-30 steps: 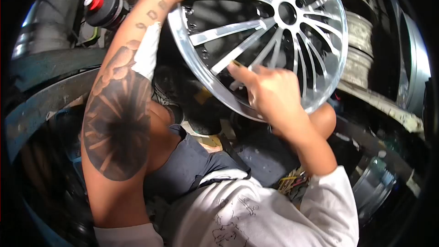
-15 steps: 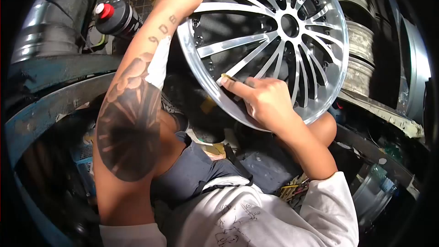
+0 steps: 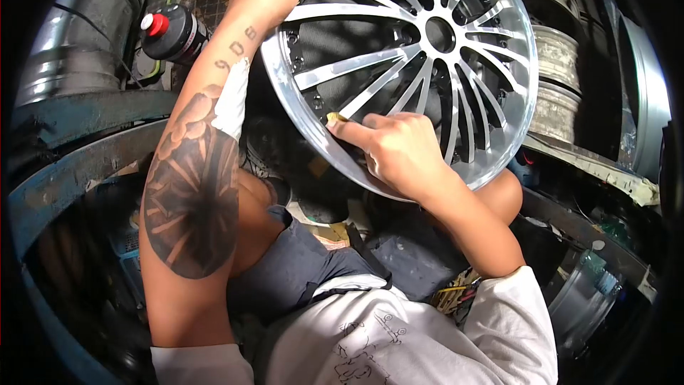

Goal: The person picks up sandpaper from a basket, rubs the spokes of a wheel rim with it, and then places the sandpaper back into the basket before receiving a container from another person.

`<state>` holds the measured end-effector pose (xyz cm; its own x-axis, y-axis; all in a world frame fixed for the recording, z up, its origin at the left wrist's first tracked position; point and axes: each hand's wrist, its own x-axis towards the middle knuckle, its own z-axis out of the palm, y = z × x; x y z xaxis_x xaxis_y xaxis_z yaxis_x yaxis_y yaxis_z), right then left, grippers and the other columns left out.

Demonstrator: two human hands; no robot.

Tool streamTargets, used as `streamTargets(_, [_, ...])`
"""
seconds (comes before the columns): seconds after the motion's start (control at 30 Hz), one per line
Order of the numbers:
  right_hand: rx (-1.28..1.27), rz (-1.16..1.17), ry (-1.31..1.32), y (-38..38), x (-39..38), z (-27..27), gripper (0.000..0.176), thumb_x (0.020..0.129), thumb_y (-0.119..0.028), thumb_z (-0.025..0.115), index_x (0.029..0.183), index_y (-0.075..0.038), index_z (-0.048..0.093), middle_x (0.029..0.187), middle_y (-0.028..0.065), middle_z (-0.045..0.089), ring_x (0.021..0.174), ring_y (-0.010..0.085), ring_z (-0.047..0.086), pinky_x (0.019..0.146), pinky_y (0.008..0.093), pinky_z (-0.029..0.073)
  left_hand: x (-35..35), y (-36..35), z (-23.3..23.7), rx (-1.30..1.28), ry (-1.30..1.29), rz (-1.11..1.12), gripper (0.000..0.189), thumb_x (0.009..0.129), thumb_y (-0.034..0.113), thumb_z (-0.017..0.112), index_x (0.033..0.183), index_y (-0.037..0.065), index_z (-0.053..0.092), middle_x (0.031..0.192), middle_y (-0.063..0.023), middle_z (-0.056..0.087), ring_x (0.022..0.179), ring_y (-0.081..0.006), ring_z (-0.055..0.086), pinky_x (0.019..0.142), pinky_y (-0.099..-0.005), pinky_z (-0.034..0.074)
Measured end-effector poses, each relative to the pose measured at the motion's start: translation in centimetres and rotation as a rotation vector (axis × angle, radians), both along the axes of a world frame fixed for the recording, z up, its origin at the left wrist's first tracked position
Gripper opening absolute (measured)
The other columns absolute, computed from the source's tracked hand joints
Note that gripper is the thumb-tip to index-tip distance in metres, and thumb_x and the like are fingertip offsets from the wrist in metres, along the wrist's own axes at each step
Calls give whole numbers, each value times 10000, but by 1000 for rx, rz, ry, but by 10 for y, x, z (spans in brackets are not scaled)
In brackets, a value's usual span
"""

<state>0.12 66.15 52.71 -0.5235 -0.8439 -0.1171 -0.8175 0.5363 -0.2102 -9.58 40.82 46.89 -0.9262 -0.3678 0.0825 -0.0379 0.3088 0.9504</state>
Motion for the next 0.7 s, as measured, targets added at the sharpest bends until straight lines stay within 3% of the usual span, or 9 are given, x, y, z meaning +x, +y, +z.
streamTargets(0.07, [39, 26, -8, 3, -1, 6, 351, 841, -164, 623, 1171, -186, 741, 677, 70, 632, 558, 258, 674, 513, 404, 521, 1, -4, -7, -77, 70, -2, 264, 1043, 82, 486, 1252, 81, 646, 1081, -138, 692, 978, -208, 644, 881, -340, 512])
streamTargets(0.1, [15, 31, -4, 1, -2, 3, 354, 837, -163, 626, 1171, -185, 741, 679, 69, 631, 565, 257, 676, 521, 403, 524, 0, -1, -11, 91, 142, -1, 289, 1034, 78, 470, 1265, 82, 644, 1103, -146, 698, 1033, -211, 648, 925, -342, 505])
streamTargets(0.23, [-10, -11, -4, 1, -4, -3, 368, 822, -145, 632, 1170, -183, 746, 690, 61, 632, 596, 251, 684, 561, 393, 539, 3, -2, -4, -66, -29, 53, 309, 1027, 77, 455, 1275, 85, 638, 1108, -198, 708, 1064, -264, 672, 935, -360, 507])
streamTargets(0.27, [-17, 11, -4, -4, -8, 4, 371, 821, -143, 633, 1170, -184, 748, 692, 59, 634, 601, 250, 685, 566, 393, 540, 3, -1, 0, -6, 84, 30, 304, 1025, 99, 472, 1283, 85, 631, 1088, -200, 709, 1009, -270, 682, 895, -376, 522])
streamTargets(0.37, [-75, 25, 16, -6, -6, 5, 368, 818, -146, 637, 1163, -192, 756, 687, 44, 635, 614, 234, 684, 580, 386, 539, 6, 3, 8, -10, -105, 58, 304, 1020, 91, 486, 1288, 82, 629, 1063, -162, 703, 944, -232, 668, 823, -366, 530])
streamTargets(0.47, [108, 9, 6, 1, -4, 17, 358, 825, -153, 641, 1162, -197, 756, 689, 43, 639, 621, 229, 687, 581, 393, 540, 7, -3, 8, 115, -46, -23, 301, 1021, 88, 490, 1286, 81, 633, 1031, -142, 697, 910, -199, 659, 772, -345, 526])
streamTargets(0.53, [1, -18, -23, 3, -1, 12, 358, 828, -147, 642, 1165, -200, 754, 703, 49, 651, 617, 237, 687, 576, 394, 540, 10, 1, -5, -91, 140, 45, 309, 1012, 76, 488, 1284, 79, 632, 1021, -143, 698, 906, -204, 666, 765, -350, 529])
streamTargets(0.63, [-3, -79, -70, 8, -11, 1, 357, 835, -127, 633, 1166, -187, 752, 719, 60, 655, 628, 268, 687, 573, 397, 539, -2, -2, -11, 104, -3, 26, 327, 1001, 64, 476, 1290, 87, 629, 1038, -170, 706, 932, -255, 690, 786, -376, 538])
streamTargets(0.7, [-31, -33, -55, -3, -14, 20, 362, 833, -119, 632, 1170, -181, 750, 729, 68, 661, 642, 280, 694, 583, 407, 546, 1, -7, 2, -61, -69, 59, 332, 1003, 70, 469, 1295, 95, 625, 1053, -189, 709, 963, -291, 698, 812, -394, 540])
